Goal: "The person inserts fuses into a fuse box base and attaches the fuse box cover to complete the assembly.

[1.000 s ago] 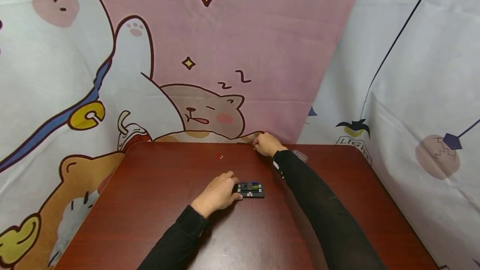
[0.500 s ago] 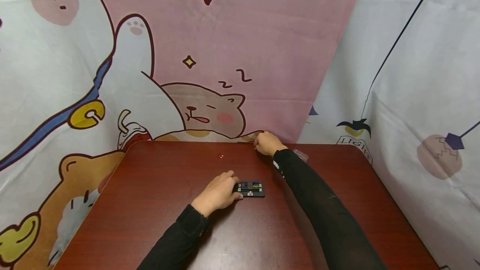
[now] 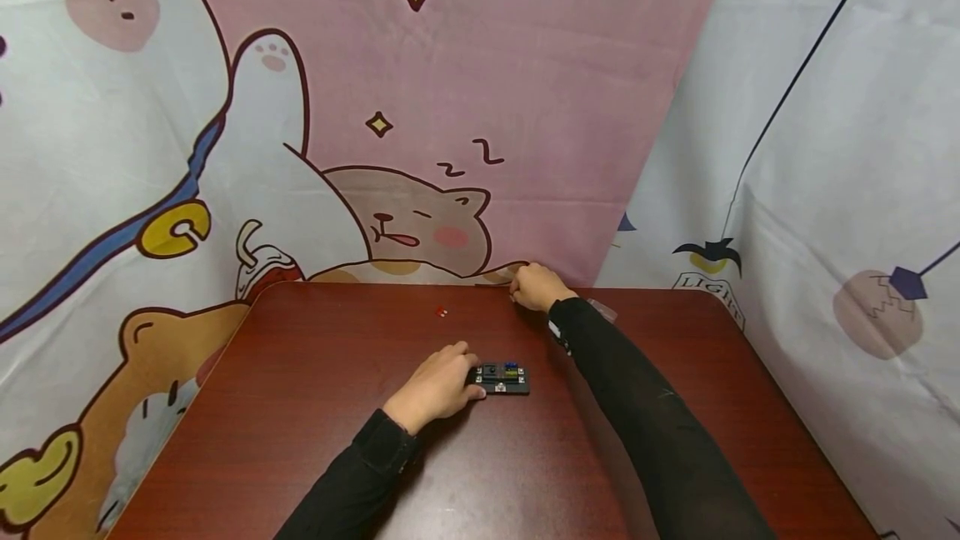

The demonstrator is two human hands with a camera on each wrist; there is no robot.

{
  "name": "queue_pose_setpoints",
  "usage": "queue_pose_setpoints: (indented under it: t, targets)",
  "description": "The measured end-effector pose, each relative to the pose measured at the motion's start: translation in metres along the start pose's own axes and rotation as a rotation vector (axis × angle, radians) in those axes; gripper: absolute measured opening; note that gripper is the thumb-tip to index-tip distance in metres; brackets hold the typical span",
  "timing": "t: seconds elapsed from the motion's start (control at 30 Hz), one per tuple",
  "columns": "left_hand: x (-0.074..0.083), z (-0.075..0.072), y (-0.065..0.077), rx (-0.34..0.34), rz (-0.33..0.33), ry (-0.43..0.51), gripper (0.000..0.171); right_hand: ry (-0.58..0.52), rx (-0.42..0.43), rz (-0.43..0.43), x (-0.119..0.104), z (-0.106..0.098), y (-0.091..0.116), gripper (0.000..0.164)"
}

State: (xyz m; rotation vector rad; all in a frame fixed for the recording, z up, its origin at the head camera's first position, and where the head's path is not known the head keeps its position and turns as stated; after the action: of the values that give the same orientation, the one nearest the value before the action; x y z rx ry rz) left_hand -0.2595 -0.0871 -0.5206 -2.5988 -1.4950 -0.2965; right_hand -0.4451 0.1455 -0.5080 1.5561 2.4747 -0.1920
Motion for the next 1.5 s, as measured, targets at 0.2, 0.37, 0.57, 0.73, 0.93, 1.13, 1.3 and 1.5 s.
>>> queue_pose_setpoints:
  t: [0.2,0.37,0.57,0.73,0.93,1.13,1.3,1.5]
  targets:
    - [-0.001,0.001,-0.001,-0.005,-0.001,-0.002,0.049,-0.013,-0.018,-0.005,0.001,-0.003,0.001,0.011]
    - [-0.001,0.0,-0.001,-0.011,-0.007,-0.004,0.05,-0.085,-0.025,-0.028,0.004,-0.009,0.003,0.009]
    - [-0.002,-0.002,-0.001,-0.007,0.003,0.004,0.049,-0.136,-0.019,-0.022,0.006,-0.019,0.01,0.013]
    - [-0.003,-0.006,-0.001,-0.004,-0.012,0.019,0.047,-0.173,0.029,-0.035,0.006,-0.027,0.017,0.012]
    - [-0.001,-0.005,-0.001,-0.01,-0.01,0.018,0.048,-0.172,0.047,-0.042,-0.01,-0.039,0.033,0.011]
    - [-0.001,-0.004,-0.002,-0.011,-0.011,0.021,0.049,-0.123,0.046,-0.102,-0.034,-0.049,0.05,0.015]
    - [-0.003,-0.002,-0.004,-0.006,-0.006,0.012,0.048,-0.137,0.025,-0.133,-0.044,-0.05,0.06,0.016]
    - [-0.002,0.0,-0.004,-0.006,0.001,0.014,0.048,-0.164,0.007,-0.164,-0.053,-0.048,0.072,0.015]
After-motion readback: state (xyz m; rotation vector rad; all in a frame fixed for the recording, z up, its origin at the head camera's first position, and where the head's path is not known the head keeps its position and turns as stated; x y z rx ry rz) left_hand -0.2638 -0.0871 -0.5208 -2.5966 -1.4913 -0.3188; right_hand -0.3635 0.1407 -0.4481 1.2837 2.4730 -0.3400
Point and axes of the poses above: each hand's wrist, its own y-axis away from the middle knuckle, its own z-axis out of the palm, x = y × z, the point moved 1 cm from there along -y, towards the middle knuckle, and after that the axes turned 5 degrees about -y, right-handed, at the moved point
